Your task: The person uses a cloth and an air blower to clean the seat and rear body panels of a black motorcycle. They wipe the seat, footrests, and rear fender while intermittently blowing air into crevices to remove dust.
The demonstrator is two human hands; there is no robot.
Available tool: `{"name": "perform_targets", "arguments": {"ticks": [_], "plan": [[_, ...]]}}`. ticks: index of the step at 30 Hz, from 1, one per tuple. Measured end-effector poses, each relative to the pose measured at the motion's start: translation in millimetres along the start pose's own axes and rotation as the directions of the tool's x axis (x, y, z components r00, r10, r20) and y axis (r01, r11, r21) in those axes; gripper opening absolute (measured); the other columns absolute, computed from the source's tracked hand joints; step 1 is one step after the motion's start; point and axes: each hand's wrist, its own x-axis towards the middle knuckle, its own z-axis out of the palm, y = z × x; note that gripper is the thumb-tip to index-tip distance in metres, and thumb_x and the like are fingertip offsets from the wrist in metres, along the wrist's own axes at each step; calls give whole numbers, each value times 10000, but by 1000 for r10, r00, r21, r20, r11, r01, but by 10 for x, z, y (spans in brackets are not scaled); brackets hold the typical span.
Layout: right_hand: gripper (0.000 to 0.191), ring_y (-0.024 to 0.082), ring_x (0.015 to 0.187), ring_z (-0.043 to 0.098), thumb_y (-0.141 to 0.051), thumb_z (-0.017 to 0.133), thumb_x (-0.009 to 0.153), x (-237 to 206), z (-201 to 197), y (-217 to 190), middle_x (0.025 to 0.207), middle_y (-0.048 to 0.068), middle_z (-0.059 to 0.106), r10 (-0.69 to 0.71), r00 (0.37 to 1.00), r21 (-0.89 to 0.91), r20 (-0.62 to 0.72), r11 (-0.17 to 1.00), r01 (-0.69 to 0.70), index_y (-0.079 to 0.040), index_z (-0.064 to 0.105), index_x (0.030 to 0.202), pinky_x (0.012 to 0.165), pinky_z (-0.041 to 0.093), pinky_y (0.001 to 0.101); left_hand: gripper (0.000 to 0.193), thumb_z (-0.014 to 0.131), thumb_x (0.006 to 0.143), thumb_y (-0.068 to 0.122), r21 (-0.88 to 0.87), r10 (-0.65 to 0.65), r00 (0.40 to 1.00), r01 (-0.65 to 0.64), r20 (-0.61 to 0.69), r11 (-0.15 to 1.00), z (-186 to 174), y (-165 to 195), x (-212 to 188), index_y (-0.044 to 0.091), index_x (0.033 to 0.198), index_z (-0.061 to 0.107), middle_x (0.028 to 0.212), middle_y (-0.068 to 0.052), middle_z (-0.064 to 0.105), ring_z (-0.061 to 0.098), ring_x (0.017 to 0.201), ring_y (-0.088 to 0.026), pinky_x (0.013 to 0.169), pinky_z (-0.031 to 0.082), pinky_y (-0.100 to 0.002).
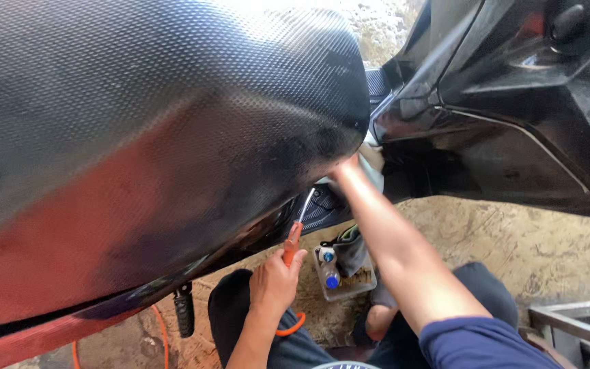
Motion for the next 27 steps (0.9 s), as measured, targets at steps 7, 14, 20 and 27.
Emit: {"name": "perform_targets", "arguments": {"ticks": [7,14,20,27], "plan": [[652,452,1449,354,-395,593,953,-431,-151,-125,1554,255,458,-292,915,-271,-277,938,218,6,577,1466,1192,250,600,503,599,918,576,-12,-13,999,13,45,1000,73,188,37,91,961,725,921,-203,740,694,926,-426,808,518,-544],[461,394,1376,480,-217,576,920,609,-205,20,1456,191,558,-71,993,-22,92,997,73,-59,627,1350,1150,354,513,505,589,909,584,12,-35,997,34,73,999,139,56,24,99,958,720,891,-189,741,698,902,-420,795,519,-538],[389,357,1310,611,-34,542,903,-44,-92,716,1377,156,651,-399,881,-204,-253,912,355,-87,655,1271,1115,475,435,508,610,876,578,-44,24,998,-22,59,999,176,-49,66,128,1069,746,935,-222,736,697,945,-418,819,526,-529],[401,469,1005,618,-9,567,799,-931,-445,1460,1120,260,661,39,948,-200,-316,974,-107,-28,677,1185,752,491,534,592,589,921,619,102,90,987,-104,136,989,335,17,77,51,950,753,950,-252,731,695,955,-432,854,517,-547]]}}
